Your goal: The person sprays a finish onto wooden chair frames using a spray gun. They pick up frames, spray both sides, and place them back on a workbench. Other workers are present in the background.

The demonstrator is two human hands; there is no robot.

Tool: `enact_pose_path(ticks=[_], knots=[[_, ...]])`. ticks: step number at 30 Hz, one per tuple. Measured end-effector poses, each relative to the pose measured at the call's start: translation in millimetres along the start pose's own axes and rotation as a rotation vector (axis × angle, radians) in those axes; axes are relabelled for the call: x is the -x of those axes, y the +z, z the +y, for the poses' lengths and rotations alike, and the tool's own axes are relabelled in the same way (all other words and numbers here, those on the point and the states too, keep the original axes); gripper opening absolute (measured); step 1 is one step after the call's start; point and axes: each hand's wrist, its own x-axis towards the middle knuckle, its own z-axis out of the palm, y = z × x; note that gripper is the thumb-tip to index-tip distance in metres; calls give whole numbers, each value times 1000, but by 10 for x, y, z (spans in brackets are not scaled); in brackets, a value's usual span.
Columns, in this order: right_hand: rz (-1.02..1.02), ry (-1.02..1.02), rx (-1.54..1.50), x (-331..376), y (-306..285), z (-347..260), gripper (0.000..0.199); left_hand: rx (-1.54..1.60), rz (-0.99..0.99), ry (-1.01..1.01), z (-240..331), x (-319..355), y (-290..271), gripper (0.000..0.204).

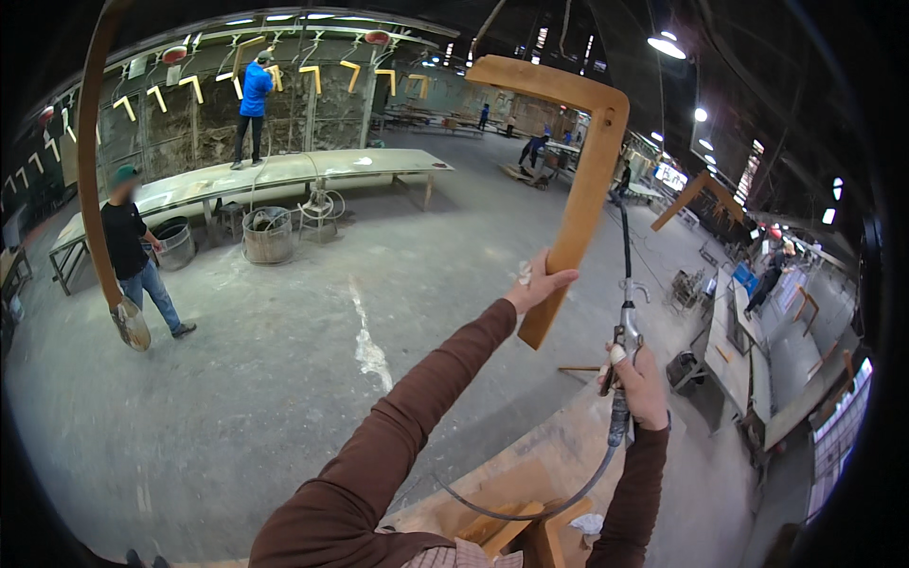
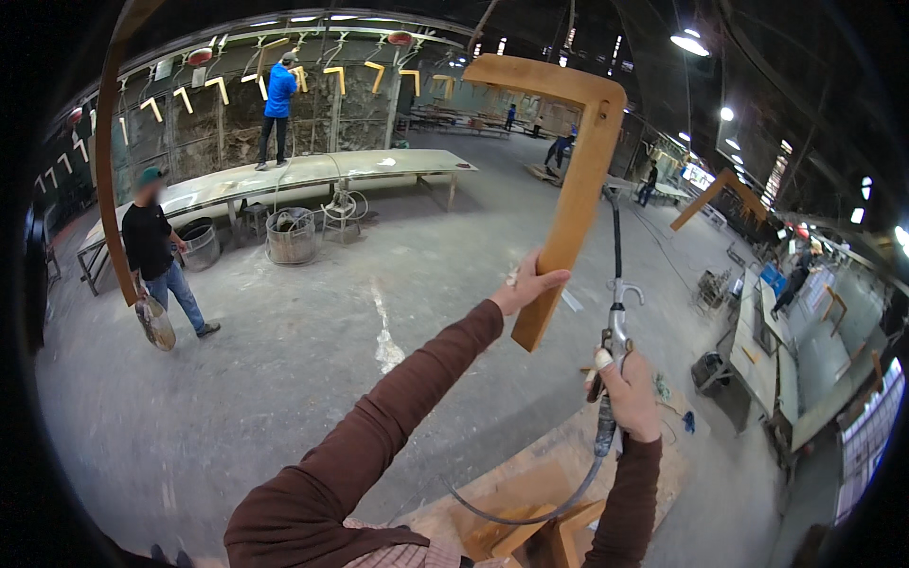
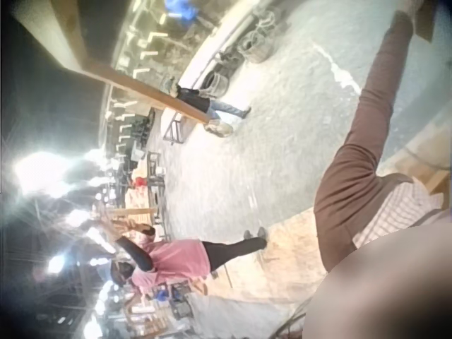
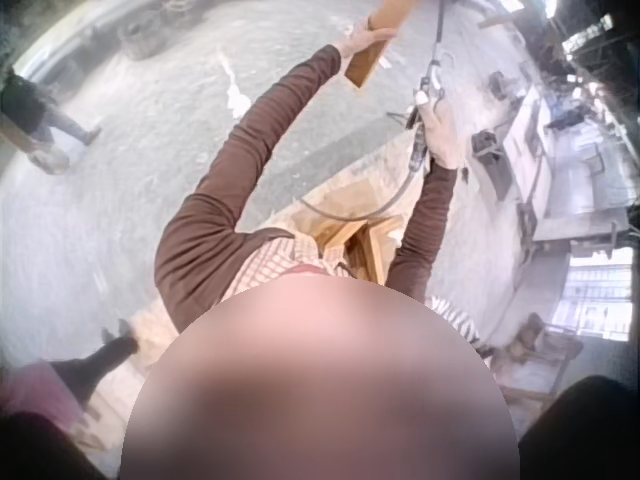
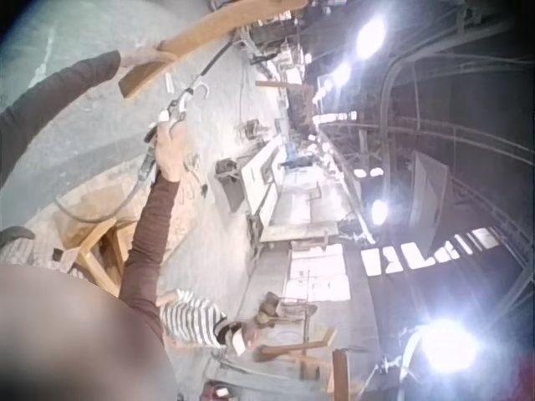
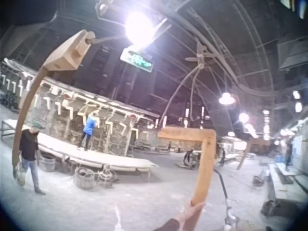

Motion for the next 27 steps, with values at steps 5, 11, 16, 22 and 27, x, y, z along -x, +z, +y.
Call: enact_pose_path(ticks=[5,11,16,22,27], knots=[[-59,111,-69,393,183,351,33,41,-24,24,-168,2,-215,53],[-248,284,-197,781,422,825,26,21,29,-107,-473,94,-380,56],[-337,347,-272,999,567,1281,24,-248,206,3,-379,266,-417,59],[-339,344,-463,1291,461,1830,32,-1059,592,609,1164,1080,-1091,58],[-364,424,-499,1264,376,1971,35,-1471,1348,826,2578,1923,-2756,57]])
